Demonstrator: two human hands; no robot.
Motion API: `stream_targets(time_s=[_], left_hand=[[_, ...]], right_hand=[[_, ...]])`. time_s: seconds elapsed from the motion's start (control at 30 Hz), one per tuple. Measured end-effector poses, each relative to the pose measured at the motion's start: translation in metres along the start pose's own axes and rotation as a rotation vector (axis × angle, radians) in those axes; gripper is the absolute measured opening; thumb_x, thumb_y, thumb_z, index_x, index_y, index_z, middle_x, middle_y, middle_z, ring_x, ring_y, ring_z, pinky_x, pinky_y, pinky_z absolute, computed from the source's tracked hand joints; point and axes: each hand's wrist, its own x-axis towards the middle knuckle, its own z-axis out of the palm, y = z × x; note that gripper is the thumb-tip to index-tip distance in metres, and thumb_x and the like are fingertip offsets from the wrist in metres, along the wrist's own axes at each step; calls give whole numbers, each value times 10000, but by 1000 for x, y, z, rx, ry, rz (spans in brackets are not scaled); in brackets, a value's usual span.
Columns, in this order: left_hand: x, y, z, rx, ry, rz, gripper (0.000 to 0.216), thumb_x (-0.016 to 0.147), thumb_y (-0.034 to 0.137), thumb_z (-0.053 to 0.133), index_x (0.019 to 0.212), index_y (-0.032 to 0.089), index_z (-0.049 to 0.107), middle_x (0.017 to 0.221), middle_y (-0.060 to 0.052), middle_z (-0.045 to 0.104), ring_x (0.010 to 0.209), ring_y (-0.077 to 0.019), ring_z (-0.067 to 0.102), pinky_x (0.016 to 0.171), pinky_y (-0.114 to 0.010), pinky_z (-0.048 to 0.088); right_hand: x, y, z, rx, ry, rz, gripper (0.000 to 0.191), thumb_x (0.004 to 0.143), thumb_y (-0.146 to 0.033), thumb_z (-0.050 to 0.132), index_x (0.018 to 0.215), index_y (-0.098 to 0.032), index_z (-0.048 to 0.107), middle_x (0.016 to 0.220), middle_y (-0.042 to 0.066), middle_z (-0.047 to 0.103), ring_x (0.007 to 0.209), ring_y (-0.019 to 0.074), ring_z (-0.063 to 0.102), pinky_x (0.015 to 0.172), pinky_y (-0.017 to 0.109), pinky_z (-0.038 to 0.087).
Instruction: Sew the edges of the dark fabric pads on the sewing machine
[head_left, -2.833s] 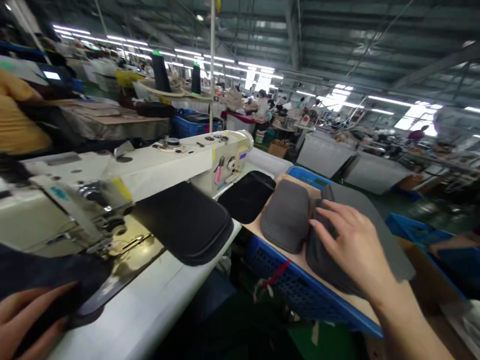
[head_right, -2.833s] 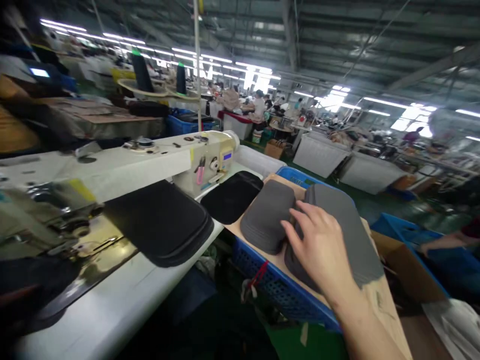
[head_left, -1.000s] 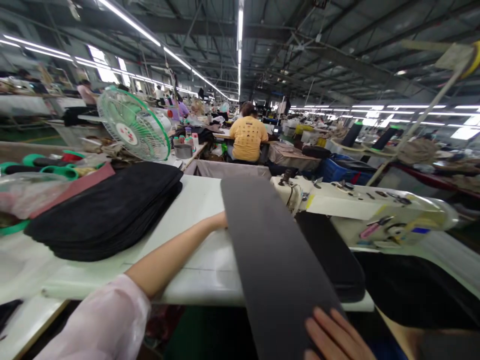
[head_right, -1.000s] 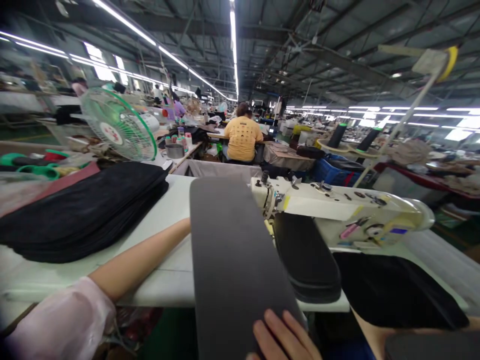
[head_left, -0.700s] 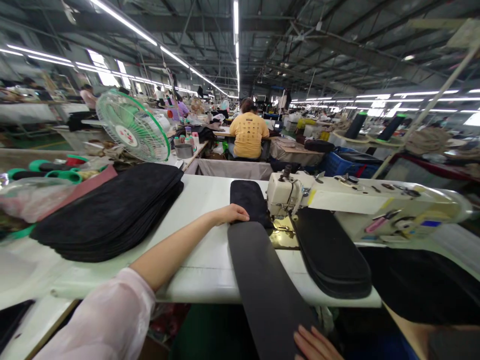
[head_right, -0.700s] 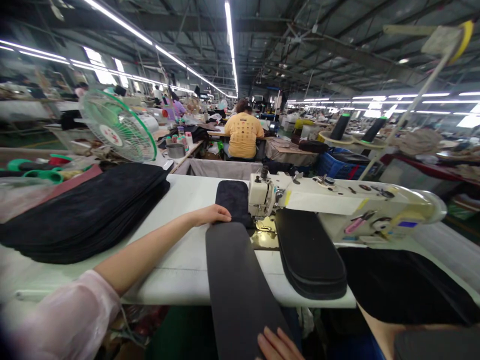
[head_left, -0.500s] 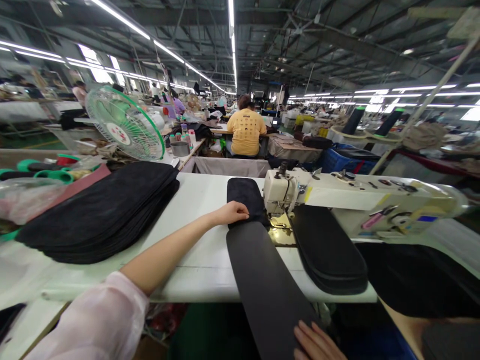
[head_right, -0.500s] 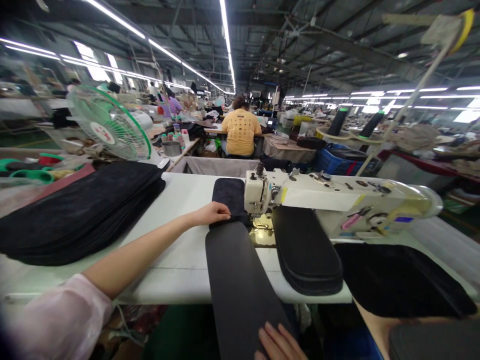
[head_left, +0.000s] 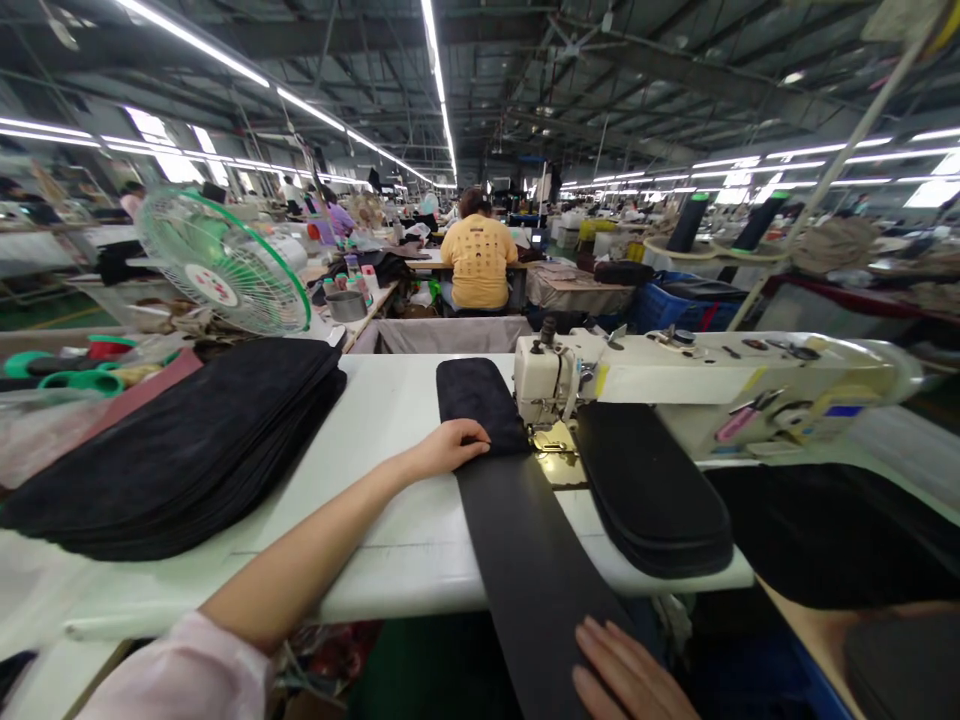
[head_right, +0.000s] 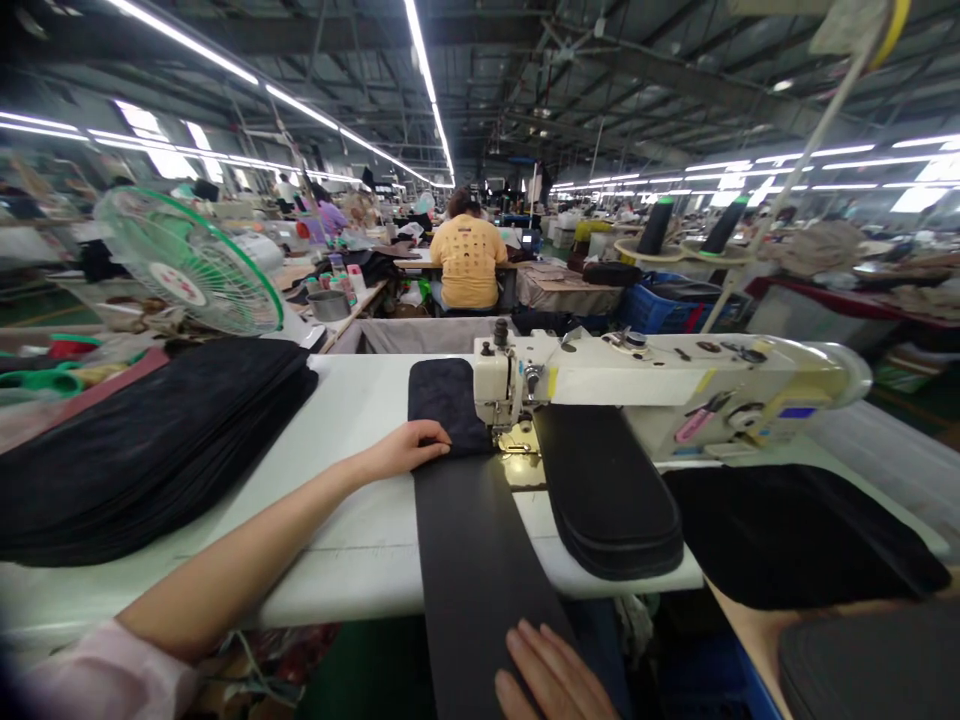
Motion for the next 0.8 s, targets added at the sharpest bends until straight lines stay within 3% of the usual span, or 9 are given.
stream_targets(time_s=[0.17, 0.23, 0.4, 0.57, 0.7, 0.8], left_hand=[[-9, 2, 7, 40, 7, 97, 171, 918, 269, 562, 844, 184, 690, 888, -52, 682, 873, -188, 622, 850, -310, 496], [-11, 3, 9, 47, 19, 119, 183, 941, 268, 546, 852, 183, 683, 882, -54, 674, 872, -186, 614, 852, -314, 495], [-14, 7, 16, 44, 13, 168, 182, 962, 268, 548, 867, 178, 674, 878, -48, 674, 852, -170, 618, 828, -291, 499], [-17, 8, 19, 45, 33, 191, 154, 953, 213, 545, 861, 176, 663, 863, -39, 664, 837, -165, 614, 798, -278, 493], [-18, 5, 19, 39, 46, 176, 138, 952, 199, 551, 881, 176, 666, 875, -36, 660, 828, -160, 612, 791, -276, 491], [-18, 5, 19, 43, 24, 200, 142, 957, 209, 553, 883, 175, 669, 876, -42, 660, 845, -169, 610, 801, -287, 492]], right_hand=[[41, -5, 2, -31, -185, -63, 326, 1049, -174, 413, 1169, -175, 716, 1185, 74, 741, 1200, 201, 650, 1066, 309, 500], [47, -4, 9, -35, -185, -59, 374, 1044, -143, 362, 1207, -152, 699, 1218, 96, 726, 1240, 215, 624, 1050, 327, 523], [63, 17, 57, 17, -219, 71, 511, 958, -8, 278, 1304, -135, 632, 1330, 118, 661, 1309, 222, 567, 1022, 398, 565], [108, 56, 103, 96, -257, 117, 374, 951, -16, 414, 1154, -160, 693, 1159, 101, 720, 1112, 215, 642, 971, 401, 574], [115, 64, 98, 52, -342, 138, 282, 969, -88, 508, 1197, -158, 659, 1095, 109, 686, 970, 223, 618, 850, 373, 555], [104, 62, 87, 24, -371, 143, 215, 989, -105, 485, 1077, -151, 675, 971, 90, 663, 856, 199, 600, 762, 320, 508]])
